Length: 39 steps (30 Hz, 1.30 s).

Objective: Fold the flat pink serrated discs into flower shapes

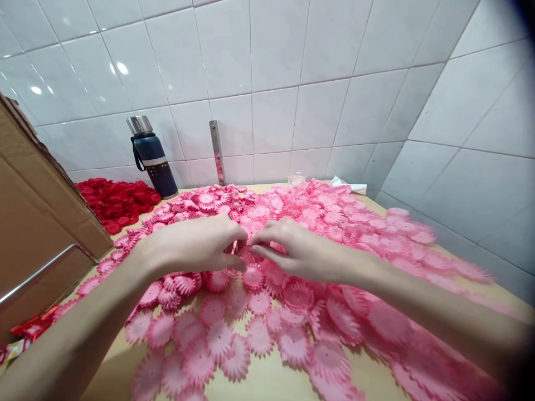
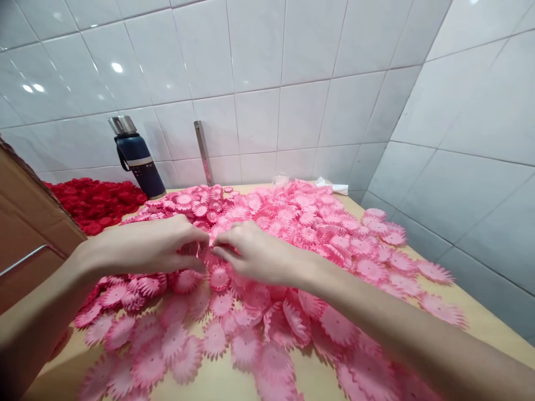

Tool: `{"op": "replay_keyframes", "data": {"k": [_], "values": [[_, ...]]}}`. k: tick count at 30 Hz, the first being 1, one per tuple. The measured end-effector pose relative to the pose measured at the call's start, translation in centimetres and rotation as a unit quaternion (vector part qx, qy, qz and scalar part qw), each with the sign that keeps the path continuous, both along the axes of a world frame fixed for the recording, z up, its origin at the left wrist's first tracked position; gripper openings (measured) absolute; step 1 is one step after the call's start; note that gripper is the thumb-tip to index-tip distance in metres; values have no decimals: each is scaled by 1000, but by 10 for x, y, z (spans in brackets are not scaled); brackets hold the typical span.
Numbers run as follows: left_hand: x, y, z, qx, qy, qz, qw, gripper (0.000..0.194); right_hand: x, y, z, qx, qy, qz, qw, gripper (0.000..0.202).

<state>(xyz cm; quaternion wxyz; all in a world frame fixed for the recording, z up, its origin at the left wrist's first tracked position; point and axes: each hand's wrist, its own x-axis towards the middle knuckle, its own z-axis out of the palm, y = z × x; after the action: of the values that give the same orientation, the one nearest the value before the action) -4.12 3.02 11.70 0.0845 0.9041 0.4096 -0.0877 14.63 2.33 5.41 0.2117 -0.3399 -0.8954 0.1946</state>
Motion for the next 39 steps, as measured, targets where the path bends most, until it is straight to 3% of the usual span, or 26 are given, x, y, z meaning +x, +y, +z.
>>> {"op": "replay_keyframes", "data": {"k": [3, 6, 8, 11, 14, 17, 20, 23, 28, 33, 36, 39], "values": [[1, 1, 2, 7, -32, -17, 999, 17, 9, 3, 9, -44, 13, -7, 999, 28], [1, 0, 4, -68, -18, -29, 997, 10, 17, 4, 14, -78, -38, 0, 996, 31], [0, 0, 2, -99, 12, -20, 995, 14, 21, 3, 17, -99, -82, 20, 991, 31], [0, 2, -8, -71, 64, 16, 995, 20, 20, -1, 18, -117, -127, 43, 984, 36], [2, 5, -21, -52, 135, 44, 988, 15, 12, -7, 15, -64, -141, 36, 987, 39], [4, 7, -26, -38, 158, 24, 986, 15, 1, -10, 5, 50, -172, 47, 983, 22], [3, 5, -21, -59, 126, 0, 990, 18, -5, -9, -9, 128, -202, 69, 968, 10], [2, 2, -11, -63, 64, -10, 996, 18, -5, -7, -15, 147, -199, 77, 966, 18], [3, 3, -4, -24, 35, -11, 999, 9, -1, -8, -3, 74, -124, 57, 988, 11], [-4, 11, -10, -10, -11, -8, 1000, 21, 2, -10, 9, -23, -30, 9, 999, 8], [-8, 16, -15, -21, -59, -22, 998, 26, 4, -8, 13, -61, 38, 21, 997, 13], [-8, 17, -16, 14, -89, -38, 995, 24, 7, -6, 15, -87, 70, 32, 993, 13]]}}
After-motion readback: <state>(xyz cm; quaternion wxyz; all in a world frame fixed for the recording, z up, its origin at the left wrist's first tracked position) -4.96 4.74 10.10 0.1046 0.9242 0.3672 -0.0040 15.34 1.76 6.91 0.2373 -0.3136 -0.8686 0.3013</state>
